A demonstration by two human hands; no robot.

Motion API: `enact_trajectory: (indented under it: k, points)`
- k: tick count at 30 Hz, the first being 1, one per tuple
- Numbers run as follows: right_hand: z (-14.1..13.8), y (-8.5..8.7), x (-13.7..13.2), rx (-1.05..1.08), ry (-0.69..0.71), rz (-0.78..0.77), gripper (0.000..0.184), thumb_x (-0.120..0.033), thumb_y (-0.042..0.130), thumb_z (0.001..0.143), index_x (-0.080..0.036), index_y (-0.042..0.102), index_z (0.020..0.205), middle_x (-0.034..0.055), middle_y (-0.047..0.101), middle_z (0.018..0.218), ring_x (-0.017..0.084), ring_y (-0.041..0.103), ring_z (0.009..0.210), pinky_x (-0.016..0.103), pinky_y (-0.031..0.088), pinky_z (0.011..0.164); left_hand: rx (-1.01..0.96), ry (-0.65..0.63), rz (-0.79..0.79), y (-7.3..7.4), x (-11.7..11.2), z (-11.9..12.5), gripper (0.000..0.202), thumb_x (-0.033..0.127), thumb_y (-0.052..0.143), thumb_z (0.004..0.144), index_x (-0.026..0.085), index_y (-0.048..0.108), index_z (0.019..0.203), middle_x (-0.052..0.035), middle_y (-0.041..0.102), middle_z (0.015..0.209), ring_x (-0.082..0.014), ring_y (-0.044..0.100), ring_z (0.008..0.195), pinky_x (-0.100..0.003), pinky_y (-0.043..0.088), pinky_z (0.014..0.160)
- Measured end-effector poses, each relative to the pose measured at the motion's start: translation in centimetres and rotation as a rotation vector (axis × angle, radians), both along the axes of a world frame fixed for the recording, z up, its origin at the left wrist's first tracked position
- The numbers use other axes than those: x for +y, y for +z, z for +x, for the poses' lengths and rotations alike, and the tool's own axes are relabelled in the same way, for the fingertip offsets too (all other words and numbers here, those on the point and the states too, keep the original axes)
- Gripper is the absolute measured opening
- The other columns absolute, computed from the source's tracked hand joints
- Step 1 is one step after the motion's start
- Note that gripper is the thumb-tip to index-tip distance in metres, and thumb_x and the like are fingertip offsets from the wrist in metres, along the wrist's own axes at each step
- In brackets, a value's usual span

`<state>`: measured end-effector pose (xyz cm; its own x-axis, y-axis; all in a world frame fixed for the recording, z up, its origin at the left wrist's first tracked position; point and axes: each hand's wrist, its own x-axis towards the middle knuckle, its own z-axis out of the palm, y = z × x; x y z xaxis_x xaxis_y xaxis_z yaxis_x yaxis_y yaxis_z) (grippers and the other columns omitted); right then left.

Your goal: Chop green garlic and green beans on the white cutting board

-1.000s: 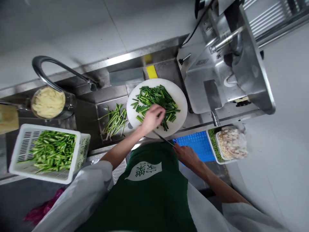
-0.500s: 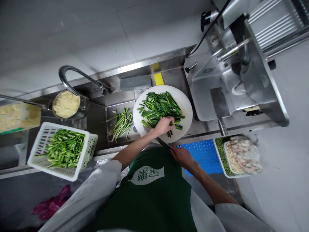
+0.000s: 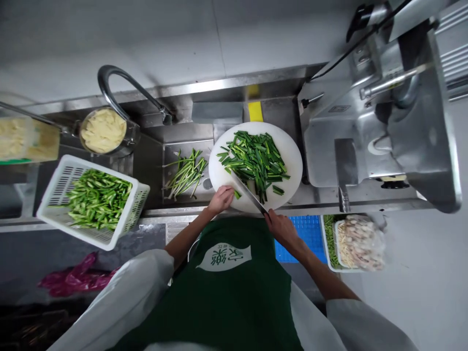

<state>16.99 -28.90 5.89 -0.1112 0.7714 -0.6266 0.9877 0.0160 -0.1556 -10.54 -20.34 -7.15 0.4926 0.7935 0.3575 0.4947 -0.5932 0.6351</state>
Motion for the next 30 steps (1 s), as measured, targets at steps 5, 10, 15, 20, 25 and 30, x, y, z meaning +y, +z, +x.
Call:
enact_trajectory:
  k: [5, 10, 15, 20, 25, 30]
  points:
    - [0.0, 1.2, -0.8, -0.012, 0.026, -0.005, 0.028, -0.035, 0.034, 0.11, -0.018, 0.056, 0.111, 0.0097, 0.074, 0.082, 0.023, 0.07, 0.071, 0.03, 0.024, 0.057, -0.012, -0.004, -0.055, -0.7, 0.1, -0.1, 0.024, 0.027, 0.047, 0.103, 0.018, 0.069, 0.109, -0.012, 0.066, 0.107, -0.0222, 0.062, 0.1, -0.042, 0.056, 0.091]
    - [0.6, 1.4, -2.4, 0.049, 0.064, -0.003, 0.027, -0.033, 0.035, 0.109, -0.017, 0.057, 0.109, 0.0095, 0.074, 0.08, 0.023, 0.069, 0.07, 0.031, 0.023, 0.056, -0.034, -0.014, -0.041, -1.3, 0.2, 0.0, 0.025, 0.027, 0.047, 0.104, 0.018, 0.068, 0.112, -0.0127, 0.067, 0.106, -0.0231, 0.062, 0.1, -0.046, 0.056, 0.091]
    - [-0.8, 0.0, -1.5, 0.066, 0.008, -0.058, 0.026, -0.033, 0.036, 0.109, -0.017, 0.057, 0.109, 0.0089, 0.073, 0.08, 0.021, 0.069, 0.07, 0.03, 0.024, 0.056, -0.05, -0.019, 0.04, -1.5, 0.2, 0.4, 0.023, 0.023, 0.048, 0.103, 0.017, 0.068, 0.111, -0.0127, 0.069, 0.104, -0.0224, 0.064, 0.098, -0.044, 0.057, 0.089]
    - [-1.1, -0.3, 0.7, 0.098, -0.015, -0.054, 0.026, -0.033, 0.038, 0.109, -0.017, 0.058, 0.105, 0.0092, 0.074, 0.084, 0.021, 0.07, 0.078, 0.029, 0.026, 0.06, -0.075, -0.029, 0.011, 0.1, 0.3, -0.1, 0.021, 0.025, 0.049, 0.103, 0.018, 0.069, 0.103, -0.0103, 0.07, 0.1, -0.0203, 0.066, 0.093, -0.041, 0.057, 0.087]
    - [1.4, 1.2, -0.7, 0.054, 0.008, -0.013, 0.029, -0.034, 0.035, 0.11, -0.017, 0.058, 0.11, 0.0091, 0.074, 0.08, 0.023, 0.07, 0.073, 0.031, 0.024, 0.058, -0.212, 0.42, -0.013, 4.4, 7.7, -1.1, 0.024, 0.033, 0.05, 0.103, 0.019, 0.07, 0.105, -0.01, 0.066, 0.103, -0.0231, 0.063, 0.1, -0.041, 0.052, 0.093]
    - [0.8, 1.8, -1.3, 0.082, 0.15, -0.061, 0.031, -0.035, 0.034, 0.109, -0.018, 0.059, 0.114, 0.0115, 0.076, 0.087, 0.026, 0.073, 0.08, 0.03, 0.033, 0.062, 0.131, 0.052, -0.058, 5.7, 17.7, 3.3, 0.023, 0.019, 0.054, 0.095, 0.02, 0.075, 0.106, -0.0125, 0.067, 0.115, -0.0311, 0.053, 0.113, -0.049, 0.043, 0.102]
